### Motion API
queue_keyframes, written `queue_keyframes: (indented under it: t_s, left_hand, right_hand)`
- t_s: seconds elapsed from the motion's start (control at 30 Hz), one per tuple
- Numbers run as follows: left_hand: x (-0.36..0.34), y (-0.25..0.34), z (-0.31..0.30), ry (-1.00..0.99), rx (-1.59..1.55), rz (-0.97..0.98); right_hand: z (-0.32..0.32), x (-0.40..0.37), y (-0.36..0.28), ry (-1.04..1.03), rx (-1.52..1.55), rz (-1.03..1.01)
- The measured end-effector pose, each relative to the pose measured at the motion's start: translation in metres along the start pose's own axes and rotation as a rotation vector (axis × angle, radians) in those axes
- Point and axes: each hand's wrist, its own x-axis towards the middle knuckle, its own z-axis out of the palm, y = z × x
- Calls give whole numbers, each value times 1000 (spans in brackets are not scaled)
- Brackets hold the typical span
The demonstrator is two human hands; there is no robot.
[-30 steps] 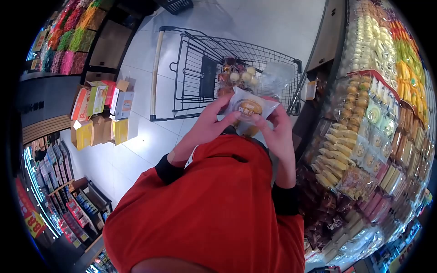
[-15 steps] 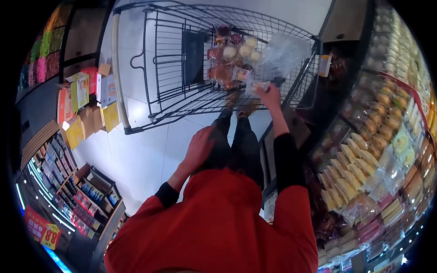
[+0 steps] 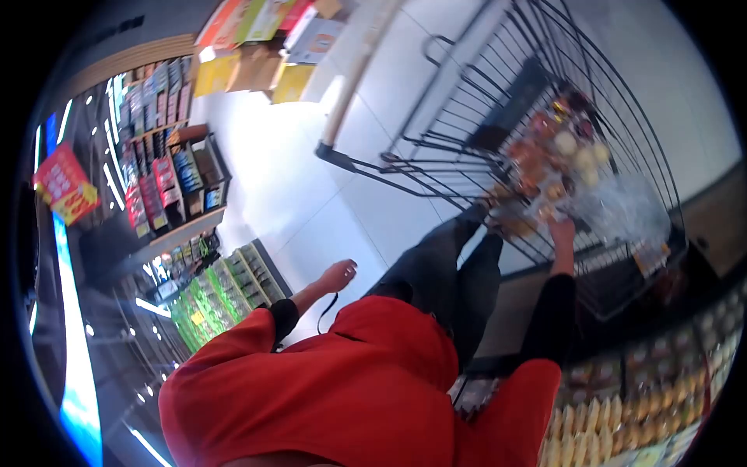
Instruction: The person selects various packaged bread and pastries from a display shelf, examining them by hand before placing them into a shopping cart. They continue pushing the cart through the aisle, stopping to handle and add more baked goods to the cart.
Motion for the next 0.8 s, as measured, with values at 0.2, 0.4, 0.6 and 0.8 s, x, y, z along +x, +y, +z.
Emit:
queue_keyframes:
  t_s: [0.2,0.4,0.6,0.8]
  left_hand:
    - [18,68,14,-58,-246,157]
    - [45,117,-14,-27,-107,349]
    - [158,202,-91,-46,24,706]
    - [360,170,-125,-326,716,1090]
  right_hand:
    - [10,-8,-4,-78,312,-7]
    - [-57,-83,-86,78,-29,-53]
    - [-141,-124,-209,673,64,-94]
    - [-172,-195,-269,1014,-12,-293]
